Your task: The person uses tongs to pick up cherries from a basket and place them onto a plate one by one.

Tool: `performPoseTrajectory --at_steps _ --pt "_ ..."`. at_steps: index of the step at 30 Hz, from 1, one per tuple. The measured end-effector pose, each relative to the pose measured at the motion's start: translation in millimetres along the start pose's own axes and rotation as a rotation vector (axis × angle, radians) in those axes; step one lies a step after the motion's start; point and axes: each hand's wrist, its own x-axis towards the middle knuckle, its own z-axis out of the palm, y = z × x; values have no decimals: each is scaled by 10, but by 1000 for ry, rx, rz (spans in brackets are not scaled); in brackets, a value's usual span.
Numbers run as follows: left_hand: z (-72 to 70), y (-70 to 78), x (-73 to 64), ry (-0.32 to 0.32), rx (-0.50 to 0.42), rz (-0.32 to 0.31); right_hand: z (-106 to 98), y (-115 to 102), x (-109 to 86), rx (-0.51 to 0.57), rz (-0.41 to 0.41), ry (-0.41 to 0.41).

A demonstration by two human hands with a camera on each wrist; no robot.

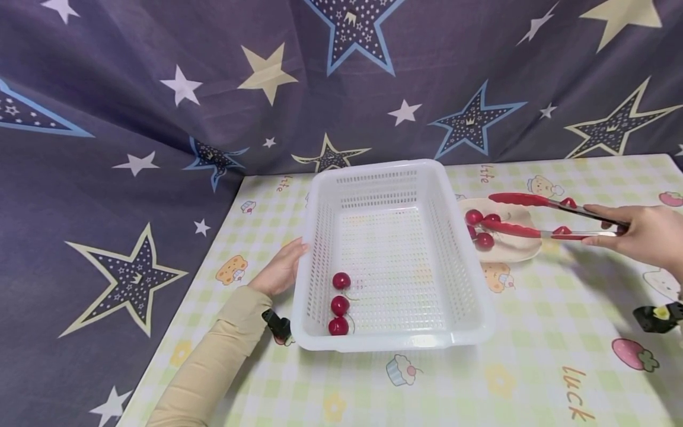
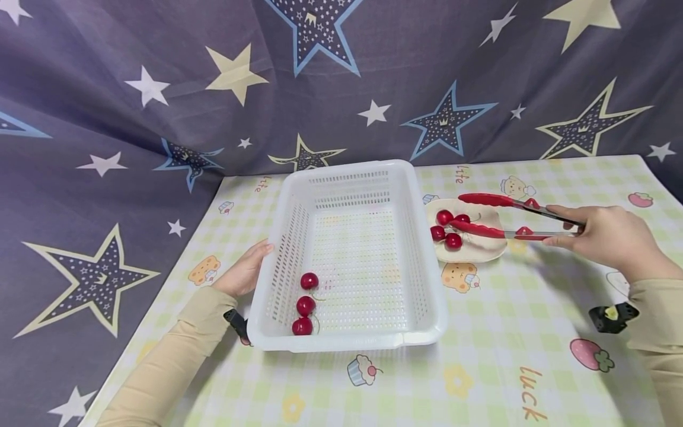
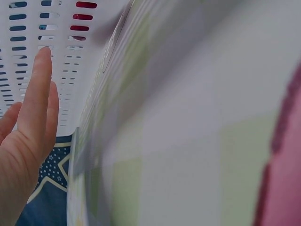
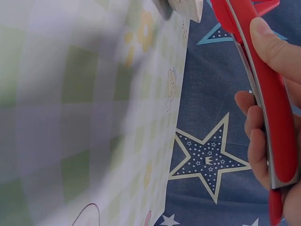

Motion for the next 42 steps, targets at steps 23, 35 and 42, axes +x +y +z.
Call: performPoseTrajectory --at_steps 23,35,42 --pt "31 32 -7 29 -6 -38 14 1 -12 9 -8 -22" --pt "57 75 -6 37 -15 -57 -39 -46 55 55 -24 17" --pt "46 65 3 28 -27 -58 -157 -166 156 17 -64 77"
